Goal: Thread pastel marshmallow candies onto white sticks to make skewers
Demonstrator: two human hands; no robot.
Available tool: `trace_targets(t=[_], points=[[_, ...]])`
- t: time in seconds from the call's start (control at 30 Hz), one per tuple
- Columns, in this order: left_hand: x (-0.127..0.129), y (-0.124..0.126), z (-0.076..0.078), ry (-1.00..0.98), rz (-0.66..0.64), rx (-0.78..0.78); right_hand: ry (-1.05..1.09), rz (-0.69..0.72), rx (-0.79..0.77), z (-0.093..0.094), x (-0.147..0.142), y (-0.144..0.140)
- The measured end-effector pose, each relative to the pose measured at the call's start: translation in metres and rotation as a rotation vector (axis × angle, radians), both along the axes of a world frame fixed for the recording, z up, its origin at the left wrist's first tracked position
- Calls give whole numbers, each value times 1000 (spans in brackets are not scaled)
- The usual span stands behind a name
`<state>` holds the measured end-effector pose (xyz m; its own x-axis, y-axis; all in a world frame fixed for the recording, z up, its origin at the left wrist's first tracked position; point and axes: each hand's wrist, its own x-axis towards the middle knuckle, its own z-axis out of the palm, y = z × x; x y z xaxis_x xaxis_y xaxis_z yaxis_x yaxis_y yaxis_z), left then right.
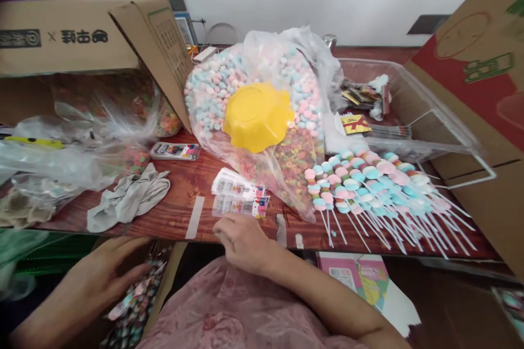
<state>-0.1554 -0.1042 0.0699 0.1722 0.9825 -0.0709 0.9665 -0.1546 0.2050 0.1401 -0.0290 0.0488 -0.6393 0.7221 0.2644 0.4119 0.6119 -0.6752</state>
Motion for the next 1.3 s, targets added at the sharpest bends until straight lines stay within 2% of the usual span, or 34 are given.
trace_targets(t=[0.07, 0.13, 0.2, 0.27, 0.33, 0.4, 0.53, 0.63, 0.77, 0.93, 1.0, 1.1, 1.23, 1.3], points=[[58, 34, -2, -42, -239, 100, -22, -128, 106, 1, 17, 6], [118, 65, -6, 24, -421, 94, -93, -287, 223, 3, 40, 8], [164, 86, -13, 128, -504, 107, -173, -483, 328, 6, 69, 6], [188, 98, -22, 214, -528, 102, -214, -671, 367, 6, 102, -2], [193, 102, -29, 264, -524, 98, -329, -834, 366, 0, 131, -13], [187, 103, -33, 270, -515, 99, -452, -914, 384, -11, 151, -22], [172, 103, -30, 211, -553, 105, -635, -974, 349, -35, 159, -27], [169, 105, -27, 234, -597, 83, -597, -1020, 330, -43, 155, -20], [172, 109, -28, 288, -598, 79, -441, -1072, 321, -41, 159, -17], [170, 111, -21, 208, -626, 44, -168, -1112, 290, -35, 162, -32], [169, 114, -17, 203, -670, 30, -125, -1073, 290, -30, 162, -38], [173, 117, -15, 269, -740, 7, -218, -914, 363, -14, 166, -42], [184, 118, -20, 334, -755, 49, -480, -704, 575, 23, 183, -45], [186, 116, -21, 325, -715, 71, -593, -638, 529, 42, 192, -47]])
